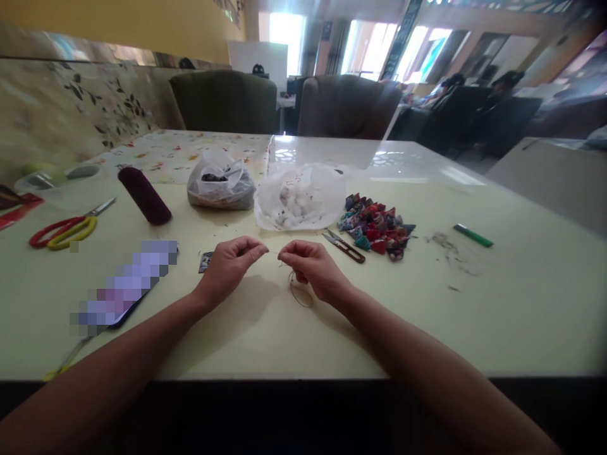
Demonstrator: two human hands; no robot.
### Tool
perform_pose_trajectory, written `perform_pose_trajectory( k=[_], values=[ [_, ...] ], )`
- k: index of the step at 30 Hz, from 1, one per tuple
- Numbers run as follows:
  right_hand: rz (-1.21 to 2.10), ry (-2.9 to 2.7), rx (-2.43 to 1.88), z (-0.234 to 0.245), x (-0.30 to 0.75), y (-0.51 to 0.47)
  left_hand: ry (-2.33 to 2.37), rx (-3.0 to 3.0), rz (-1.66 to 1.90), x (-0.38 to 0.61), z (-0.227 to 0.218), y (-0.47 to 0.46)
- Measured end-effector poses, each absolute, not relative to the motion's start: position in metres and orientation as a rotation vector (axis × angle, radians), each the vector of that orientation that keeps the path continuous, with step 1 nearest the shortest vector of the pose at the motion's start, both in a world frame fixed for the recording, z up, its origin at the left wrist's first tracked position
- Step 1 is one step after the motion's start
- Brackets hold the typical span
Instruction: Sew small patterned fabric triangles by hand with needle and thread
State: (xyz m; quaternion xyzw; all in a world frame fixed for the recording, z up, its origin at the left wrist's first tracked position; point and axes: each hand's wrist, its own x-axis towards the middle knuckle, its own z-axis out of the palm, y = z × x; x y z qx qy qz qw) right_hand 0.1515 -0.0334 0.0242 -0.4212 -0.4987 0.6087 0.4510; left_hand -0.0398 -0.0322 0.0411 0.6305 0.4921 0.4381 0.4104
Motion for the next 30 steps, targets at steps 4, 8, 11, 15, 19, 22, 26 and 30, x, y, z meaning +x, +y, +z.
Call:
perform_pose_trajectory(
  k=[4,8,11,15,19,22,26,30],
  values=[
    [1.541,-1.174,-1.044,0.033,0.156,-0.034,1.248,1.499,1.113,-0.043,0.038,-0.027],
    [1.561,-1.148,-1.020,0.032,0.157,-0.033,1.227,1.447,1.126,-0.043,0.038,-0.027],
    [1.583,-1.120,-0.967,0.029,0.157,-0.033,1.210,1.431,1.140,-0.042,0.037,-0.027],
    [1.608,-1.076,-0.896,0.028,0.158,-0.030,1.204,1.395,1.107,-0.042,0.032,-0.026],
    [1.618,-1.070,-0.863,0.029,0.159,-0.030,1.164,1.360,1.038,-0.042,0.028,-0.025],
    [1.620,-1.133,-0.878,0.029,0.158,-0.032,1.124,1.366,1.017,-0.041,0.028,-0.027],
    [1.653,-1.216,-0.940,0.029,0.156,-0.034,1.096,1.401,1.026,-0.040,0.028,-0.028],
    [1.591,-1.195,-0.903,0.031,0.161,-0.030,1.025,1.254,1.230,-0.047,0.035,-0.021]
  ],
)
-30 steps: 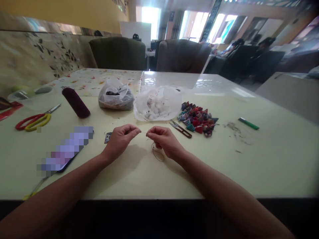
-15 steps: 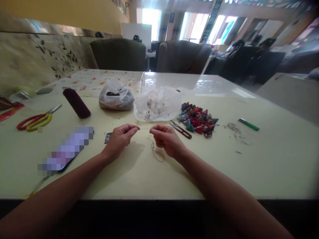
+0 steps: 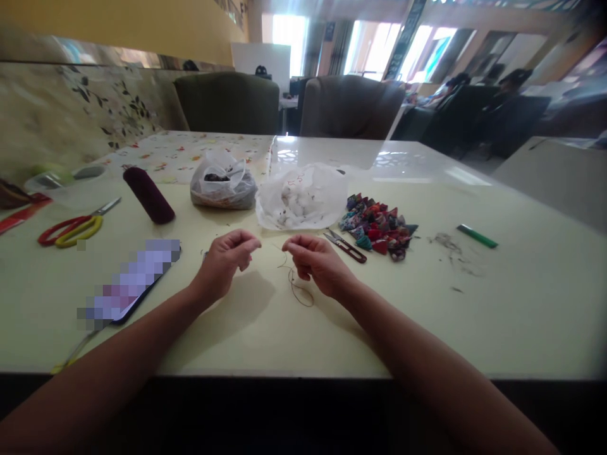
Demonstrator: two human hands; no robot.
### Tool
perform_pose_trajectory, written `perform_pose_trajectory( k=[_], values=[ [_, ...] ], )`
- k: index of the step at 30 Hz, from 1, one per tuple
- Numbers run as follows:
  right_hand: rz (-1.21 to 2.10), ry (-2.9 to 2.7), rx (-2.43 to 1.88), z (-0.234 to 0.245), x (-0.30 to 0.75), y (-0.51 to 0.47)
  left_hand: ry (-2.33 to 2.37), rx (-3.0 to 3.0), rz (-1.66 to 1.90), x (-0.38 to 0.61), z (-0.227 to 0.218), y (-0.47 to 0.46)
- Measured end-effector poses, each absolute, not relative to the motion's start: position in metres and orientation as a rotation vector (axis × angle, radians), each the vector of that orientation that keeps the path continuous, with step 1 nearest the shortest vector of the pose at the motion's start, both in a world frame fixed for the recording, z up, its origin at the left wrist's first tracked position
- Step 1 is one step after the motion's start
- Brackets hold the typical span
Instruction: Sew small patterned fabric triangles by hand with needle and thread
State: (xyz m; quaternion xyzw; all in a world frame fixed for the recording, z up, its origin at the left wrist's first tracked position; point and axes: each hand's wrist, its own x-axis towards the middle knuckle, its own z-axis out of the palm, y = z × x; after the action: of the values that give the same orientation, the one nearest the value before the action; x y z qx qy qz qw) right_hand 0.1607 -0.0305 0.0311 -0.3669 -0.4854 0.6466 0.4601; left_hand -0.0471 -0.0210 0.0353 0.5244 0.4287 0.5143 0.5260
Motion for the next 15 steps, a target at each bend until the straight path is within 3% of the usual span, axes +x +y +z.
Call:
perform_pose_trajectory(
  k=[4,8,15],
  values=[
    [1.547,-1.055,-0.824,0.035,0.176,-0.018,0.875,0.922,1.478,-0.060,0.063,-0.013],
    [1.444,-1.006,-0.828,0.039,0.195,-0.005,0.777,0.720,1.459,-0.075,0.101,-0.023],
    [1.383,-1.071,-0.752,0.062,0.221,-0.004,0.761,0.988,1.417,-0.108,0.117,-0.053]
  ],
)
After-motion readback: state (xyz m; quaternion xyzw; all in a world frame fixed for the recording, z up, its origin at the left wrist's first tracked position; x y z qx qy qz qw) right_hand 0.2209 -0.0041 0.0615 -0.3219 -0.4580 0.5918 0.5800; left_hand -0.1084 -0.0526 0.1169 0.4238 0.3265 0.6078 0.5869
